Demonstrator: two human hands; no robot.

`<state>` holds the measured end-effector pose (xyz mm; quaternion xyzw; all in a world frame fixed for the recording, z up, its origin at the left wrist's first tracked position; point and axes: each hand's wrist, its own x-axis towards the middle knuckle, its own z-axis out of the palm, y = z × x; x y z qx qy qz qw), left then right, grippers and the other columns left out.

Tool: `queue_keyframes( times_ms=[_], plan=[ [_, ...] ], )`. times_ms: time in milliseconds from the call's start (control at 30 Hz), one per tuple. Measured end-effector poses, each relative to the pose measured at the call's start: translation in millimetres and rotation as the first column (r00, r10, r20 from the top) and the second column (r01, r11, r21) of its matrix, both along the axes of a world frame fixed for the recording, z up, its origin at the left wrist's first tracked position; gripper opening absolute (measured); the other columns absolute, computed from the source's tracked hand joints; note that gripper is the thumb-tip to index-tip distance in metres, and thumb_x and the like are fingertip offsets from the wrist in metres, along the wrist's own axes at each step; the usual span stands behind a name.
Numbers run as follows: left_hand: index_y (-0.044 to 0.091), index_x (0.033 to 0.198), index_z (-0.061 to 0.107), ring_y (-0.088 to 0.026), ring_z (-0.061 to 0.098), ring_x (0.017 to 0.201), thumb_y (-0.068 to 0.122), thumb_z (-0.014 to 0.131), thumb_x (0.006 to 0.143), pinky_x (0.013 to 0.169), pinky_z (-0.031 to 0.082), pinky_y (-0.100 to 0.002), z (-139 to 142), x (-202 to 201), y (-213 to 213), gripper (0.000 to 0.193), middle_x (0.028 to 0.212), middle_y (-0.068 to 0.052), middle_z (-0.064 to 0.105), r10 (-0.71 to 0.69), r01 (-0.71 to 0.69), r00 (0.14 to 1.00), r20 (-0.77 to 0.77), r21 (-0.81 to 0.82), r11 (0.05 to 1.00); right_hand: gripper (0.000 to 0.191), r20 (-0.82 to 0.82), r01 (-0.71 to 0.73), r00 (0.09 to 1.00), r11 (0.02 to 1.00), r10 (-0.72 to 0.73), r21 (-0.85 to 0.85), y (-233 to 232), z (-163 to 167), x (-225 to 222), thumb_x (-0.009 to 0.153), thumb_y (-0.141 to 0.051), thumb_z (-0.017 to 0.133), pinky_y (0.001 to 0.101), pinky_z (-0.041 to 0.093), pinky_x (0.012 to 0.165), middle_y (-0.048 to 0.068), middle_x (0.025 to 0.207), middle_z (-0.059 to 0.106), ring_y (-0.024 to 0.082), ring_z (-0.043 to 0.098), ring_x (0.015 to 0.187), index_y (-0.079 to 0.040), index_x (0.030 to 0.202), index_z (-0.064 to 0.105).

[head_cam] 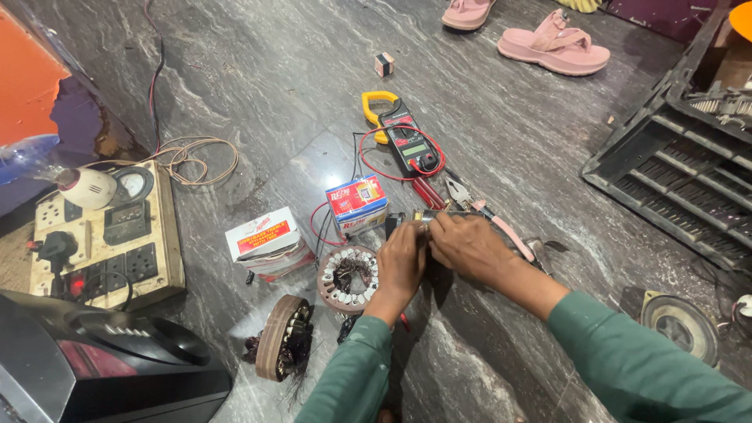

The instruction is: The person works on a cylindrical electrical component, likely a motor stator, using a screwdriver and pliers. They manipulate wires and adjust parts of the component while seated on the floor.

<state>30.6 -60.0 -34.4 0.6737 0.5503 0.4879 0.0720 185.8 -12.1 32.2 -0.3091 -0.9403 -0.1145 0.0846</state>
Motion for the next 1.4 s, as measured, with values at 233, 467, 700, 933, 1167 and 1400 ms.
queue_keyframes(
  times_ms=[233,467,700,933,1167,1400],
  plan=[
    [0.004,0.106,0.059,-0.035,0.069,0.096,0.002,0.068,0.087,0.077,0.056,-0.044,0,1,0,0.020,0.103,-0.013,0.068,0.011,-0.011,1.000,0.002,0.014,1.000,0.012,0.060,-0.055,0.997,0.998,0.053,0.039,3,-1,-4,0.088,-0.019,0.064,0.0360,0.054,0.060,0.006,0.082,0.060,0.021,0.069,0.070,-0.008,0.090,0.061],
    [0.004,0.107,0.060,-0.035,0.068,0.094,0.003,0.069,0.088,0.076,0.055,-0.044,6,-1,-1,0.022,0.101,-0.013,0.067,-0.007,0.006,1.000,0.007,0.018,1.000,0.018,0.096,-0.063,0.994,0.997,0.058,0.054,-2,4,-1,0.087,-0.025,0.063,0.0360,0.053,0.058,0.007,0.082,0.059,0.020,0.069,0.071,-0.007,0.083,0.061],
    [0.005,0.108,0.060,-0.035,0.068,0.094,0.002,0.069,0.084,0.075,0.055,-0.044,11,-1,-2,0.026,0.099,-0.012,0.067,-0.025,0.025,1.000,0.006,0.030,0.999,0.016,0.059,-0.045,0.997,0.998,0.042,0.037,1,0,-2,0.089,-0.022,0.063,0.0377,0.053,0.063,0.007,0.084,0.060,0.022,0.069,0.071,-0.007,0.091,0.061],
    [0.005,0.105,0.059,-0.035,0.068,0.092,0.004,0.068,0.090,0.074,0.054,-0.044,11,-2,-2,0.018,0.098,-0.013,0.066,-0.020,0.020,1.000,-0.001,0.013,1.000,0.020,-0.217,-0.033,0.976,0.998,0.020,-0.059,-5,7,6,0.086,-0.021,0.066,0.0419,0.053,0.068,0.013,0.086,0.060,0.029,0.068,0.076,-0.003,0.091,0.057],
    [0.005,0.104,0.057,-0.036,0.067,0.092,0.005,0.070,0.089,0.075,0.054,-0.045,10,-2,-2,0.019,0.099,-0.013,0.065,-0.023,0.023,1.000,0.004,0.023,0.999,0.016,-0.203,-0.019,0.979,0.989,-0.011,-0.146,-5,13,5,0.087,-0.016,0.067,0.0442,0.053,0.068,0.012,0.091,0.060,0.030,0.068,0.079,-0.006,0.094,0.056],
    [0.005,0.104,0.057,-0.034,0.068,0.092,0.006,0.071,0.089,0.074,0.054,-0.044,8,-2,-1,0.020,0.099,-0.012,0.065,-0.031,0.031,1.000,-0.001,-0.013,0.999,0.023,-0.218,-0.009,0.976,0.988,-0.025,-0.152,-6,9,6,0.088,-0.019,0.068,0.0435,0.052,0.061,0.013,0.083,0.057,0.031,0.067,0.075,-0.001,0.096,0.055]
  ],
)
